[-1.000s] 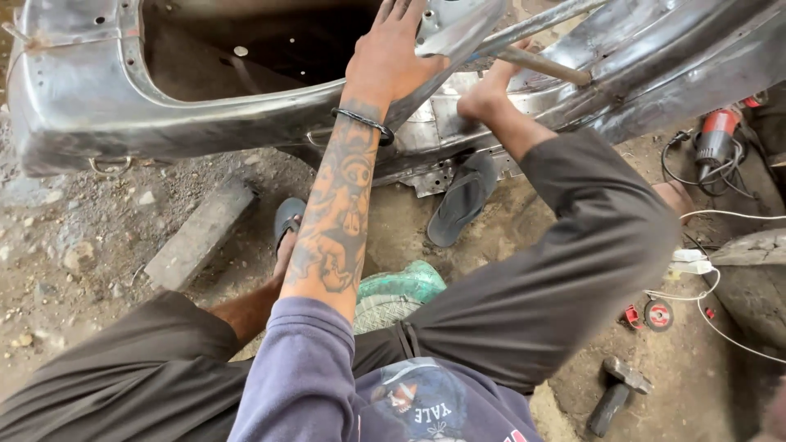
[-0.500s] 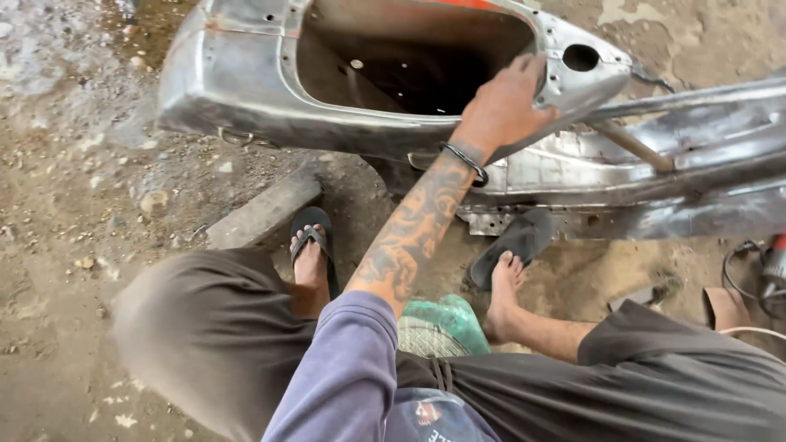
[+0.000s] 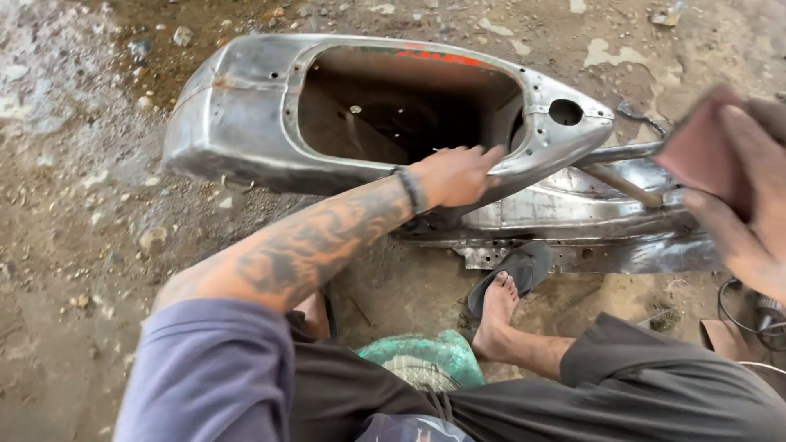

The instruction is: Manually sanding the metal body of a motorcycle using sandpaper to prepare it for further work.

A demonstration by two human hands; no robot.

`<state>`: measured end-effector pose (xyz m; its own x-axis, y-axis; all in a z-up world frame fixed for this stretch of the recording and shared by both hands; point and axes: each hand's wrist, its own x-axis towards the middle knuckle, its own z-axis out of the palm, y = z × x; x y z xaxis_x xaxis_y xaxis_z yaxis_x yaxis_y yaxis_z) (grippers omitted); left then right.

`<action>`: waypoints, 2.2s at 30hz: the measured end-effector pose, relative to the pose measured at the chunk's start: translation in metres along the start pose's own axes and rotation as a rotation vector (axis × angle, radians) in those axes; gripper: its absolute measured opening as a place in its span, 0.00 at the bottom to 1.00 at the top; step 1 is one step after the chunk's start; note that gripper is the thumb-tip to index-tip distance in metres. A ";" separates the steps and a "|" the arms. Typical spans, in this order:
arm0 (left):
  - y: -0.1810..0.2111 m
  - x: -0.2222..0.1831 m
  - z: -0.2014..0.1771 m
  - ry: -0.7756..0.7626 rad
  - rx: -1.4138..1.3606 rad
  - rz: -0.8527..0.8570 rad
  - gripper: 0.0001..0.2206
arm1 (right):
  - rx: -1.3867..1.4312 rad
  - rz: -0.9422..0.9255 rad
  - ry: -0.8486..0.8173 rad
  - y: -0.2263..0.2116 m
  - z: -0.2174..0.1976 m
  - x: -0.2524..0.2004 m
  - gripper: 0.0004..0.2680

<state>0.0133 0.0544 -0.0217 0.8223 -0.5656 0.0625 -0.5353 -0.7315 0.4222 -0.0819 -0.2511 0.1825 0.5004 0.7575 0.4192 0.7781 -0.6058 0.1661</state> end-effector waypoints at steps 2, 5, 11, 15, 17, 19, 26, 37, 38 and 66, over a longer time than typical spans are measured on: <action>-0.014 -0.017 -0.013 -0.035 -0.042 0.064 0.19 | -0.220 0.000 -0.025 0.019 0.020 0.001 0.28; -0.018 -0.043 -0.052 -0.177 -0.076 0.012 0.20 | -0.301 0.039 -0.129 0.025 0.042 0.014 0.29; -0.032 -0.048 -0.074 -0.437 -0.246 -0.117 0.23 | -0.047 0.126 -0.251 0.068 0.110 0.025 0.28; -0.021 -0.048 -0.090 -0.502 -0.241 -0.169 0.19 | 0.074 0.240 -0.343 0.107 0.146 0.034 0.28; -0.023 -0.047 -0.087 -0.501 -0.248 -0.164 0.20 | 0.131 0.222 -0.298 0.115 0.160 0.040 0.29; -0.027 -0.047 -0.085 -0.496 -0.255 -0.163 0.22 | 0.187 0.198 -0.251 0.118 0.169 0.049 0.30; -0.038 -0.057 -0.066 -0.289 -0.158 -0.044 0.21 | 0.048 0.279 -0.402 0.103 0.172 0.084 0.27; -0.049 -0.072 -0.057 -0.106 -0.015 0.137 0.14 | 0.270 0.144 -0.290 0.081 0.194 0.119 0.24; -0.049 -0.071 -0.058 -0.118 -0.016 0.129 0.14 | 0.209 0.141 -0.198 0.090 0.201 0.119 0.23; -0.046 -0.068 -0.051 -0.185 0.040 0.094 0.19 | 0.011 -0.105 -0.028 0.088 0.210 0.134 0.12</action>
<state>-0.0081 0.1460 0.0013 0.7208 -0.6897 -0.0688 -0.6183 -0.6847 0.3859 0.1331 -0.1520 0.0659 0.4262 0.8231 0.3753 0.8306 -0.5204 0.1982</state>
